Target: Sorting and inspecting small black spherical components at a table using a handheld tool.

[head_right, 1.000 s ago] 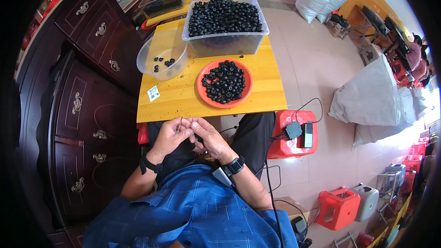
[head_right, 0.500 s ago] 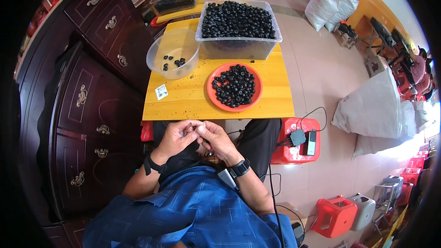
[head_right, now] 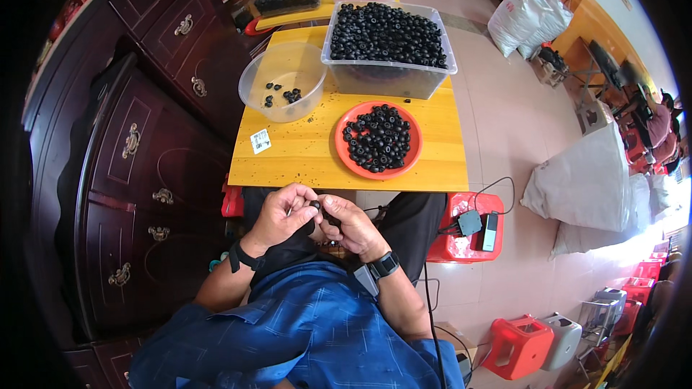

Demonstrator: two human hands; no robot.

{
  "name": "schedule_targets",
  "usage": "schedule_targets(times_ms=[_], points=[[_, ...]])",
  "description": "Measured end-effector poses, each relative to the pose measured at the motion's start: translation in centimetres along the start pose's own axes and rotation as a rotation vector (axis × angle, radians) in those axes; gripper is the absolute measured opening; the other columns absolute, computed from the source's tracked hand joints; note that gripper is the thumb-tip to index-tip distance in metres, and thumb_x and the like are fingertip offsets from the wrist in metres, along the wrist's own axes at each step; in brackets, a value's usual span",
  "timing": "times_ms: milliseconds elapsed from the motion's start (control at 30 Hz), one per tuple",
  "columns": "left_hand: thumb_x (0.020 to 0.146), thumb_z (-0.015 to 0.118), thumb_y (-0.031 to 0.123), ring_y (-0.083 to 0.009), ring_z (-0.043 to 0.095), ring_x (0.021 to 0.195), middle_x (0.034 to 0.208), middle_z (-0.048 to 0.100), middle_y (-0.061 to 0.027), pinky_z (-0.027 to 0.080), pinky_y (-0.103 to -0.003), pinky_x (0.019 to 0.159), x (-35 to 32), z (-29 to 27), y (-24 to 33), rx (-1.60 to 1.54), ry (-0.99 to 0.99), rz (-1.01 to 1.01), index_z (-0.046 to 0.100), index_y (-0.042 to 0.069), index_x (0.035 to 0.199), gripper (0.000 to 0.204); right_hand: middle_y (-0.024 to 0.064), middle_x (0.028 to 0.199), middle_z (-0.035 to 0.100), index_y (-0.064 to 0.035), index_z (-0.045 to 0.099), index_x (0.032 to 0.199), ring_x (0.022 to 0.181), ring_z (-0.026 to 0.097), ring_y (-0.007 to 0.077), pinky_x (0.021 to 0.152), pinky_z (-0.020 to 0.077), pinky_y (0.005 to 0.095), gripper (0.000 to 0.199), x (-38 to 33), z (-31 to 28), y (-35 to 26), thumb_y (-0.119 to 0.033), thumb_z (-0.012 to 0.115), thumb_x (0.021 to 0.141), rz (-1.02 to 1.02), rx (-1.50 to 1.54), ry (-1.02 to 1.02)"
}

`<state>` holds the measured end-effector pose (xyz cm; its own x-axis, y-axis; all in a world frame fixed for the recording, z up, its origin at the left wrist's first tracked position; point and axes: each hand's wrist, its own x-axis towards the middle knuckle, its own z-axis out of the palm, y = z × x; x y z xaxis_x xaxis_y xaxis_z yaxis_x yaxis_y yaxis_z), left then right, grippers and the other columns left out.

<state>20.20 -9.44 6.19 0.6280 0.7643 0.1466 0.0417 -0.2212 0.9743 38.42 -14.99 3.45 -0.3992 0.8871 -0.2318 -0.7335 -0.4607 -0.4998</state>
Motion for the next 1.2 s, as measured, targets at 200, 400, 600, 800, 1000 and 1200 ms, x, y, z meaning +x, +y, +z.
schedule_targets(times_ms=[200, 400, 600, 800, 1000, 1200], points=[[0.087, 0.065, -0.001, -0.0042, 0.056, 0.060, 0.069, 0.061, 0.0009, 0.042, -0.021, 0.055, 0.3, 0.2, 0.7, 0.077, 0.073, 0.090, 0.064, 0.001, 0.109, 0.022, -0.0035, 0.082, 0.055, -0.0063, 0.056, 0.110, 0.054, 0.037, 0.0023, 0.046, 0.0294, 0.0163, 0.022, 0.7, -0.9, 0.0, -0.025, 0.058, 0.100, -0.016, 0.007, -0.118], [0.083, 0.069, -0.003, -0.0034, 0.049, 0.056, 0.074, 0.066, -0.0007, 0.040, -0.022, 0.052, 0.3, -0.1, 1.1, 0.181, 0.101, 0.177, 0.069, 0.004, 0.107, 0.025, -0.0062, 0.082, 0.052, -0.0081, 0.056, 0.111, 0.056, 0.035, 0.0006, 0.047, 0.0279, 0.0156, 0.017, 0.7, -0.7, -0.6, -0.019, 0.060, 0.099, -0.013, -0.037, -0.126], [0.080, 0.071, -0.005, -0.0048, 0.050, 0.055, 0.070, 0.064, -0.0024, 0.040, -0.023, 0.050, 0.3, 0.0, 0.6, 0.357, 0.195, 0.316, 0.070, 0.005, 0.101, 0.023, -0.0055, 0.086, 0.054, -0.0111, 0.057, 0.111, 0.057, 0.035, 0.0016, 0.048, 0.0260, 0.0154, 0.018, 1.0, -1.5, -0.1, -0.017, 0.064, 0.096, -0.070, -0.009, -0.132], [0.079, 0.072, -0.003, -0.0068, 0.048, 0.052, 0.062, 0.056, -0.0007, 0.037, -0.024, 0.048, 0.5, 0.4, 1.0, 0.343, 0.258, 0.292, 0.066, 0.002, 0.090, 0.014, -0.0059, 0.086, 0.057, -0.0082, 0.059, 0.112, 0.057, 0.035, 0.0006, 0.048, 0.0289, 0.0146, 0.016, 0.7, -0.9, -0.5, -0.015, 0.060, 0.098, -0.096, -0.013, -0.076], [0.087, 0.068, 0.010, -0.0095, 0.048, 0.063, 0.072, 0.053, -0.0026, 0.040, -0.027, 0.059, 1.0, -1.2, 2.0, 0.348, 0.050, 0.092, 0.056, 0.003, 0.096, 0.017, -0.0063, 0.082, 0.056, -0.0071, 0.058, 0.113, 0.055, 0.037, 0.0003, 0.046, 0.0288, 0.0146, 0.016, 0.6, -0.8, -0.7, -0.016, 0.058, 0.100, -0.131, -0.133, -0.064], [0.089, 0.065, 0.019, -0.0292, 0.061, 0.066, 0.072, 0.060, -0.0104, 0.046, -0.037, 0.063, 1.5, -2.3, 3.3, 0.479, -0.135, 0.085, 0.056, 0.003, 0.100, 0.022, -0.0064, 0.076, 0.055, -0.0070, 0.062, 0.112, 0.054, 0.037, 0.0003, 0.046, 0.0286, 0.0150, 0.016, 0.8, -1.2, -0.4, -0.017, 0.059, 0.099, -0.204, -0.272, -0.048]])
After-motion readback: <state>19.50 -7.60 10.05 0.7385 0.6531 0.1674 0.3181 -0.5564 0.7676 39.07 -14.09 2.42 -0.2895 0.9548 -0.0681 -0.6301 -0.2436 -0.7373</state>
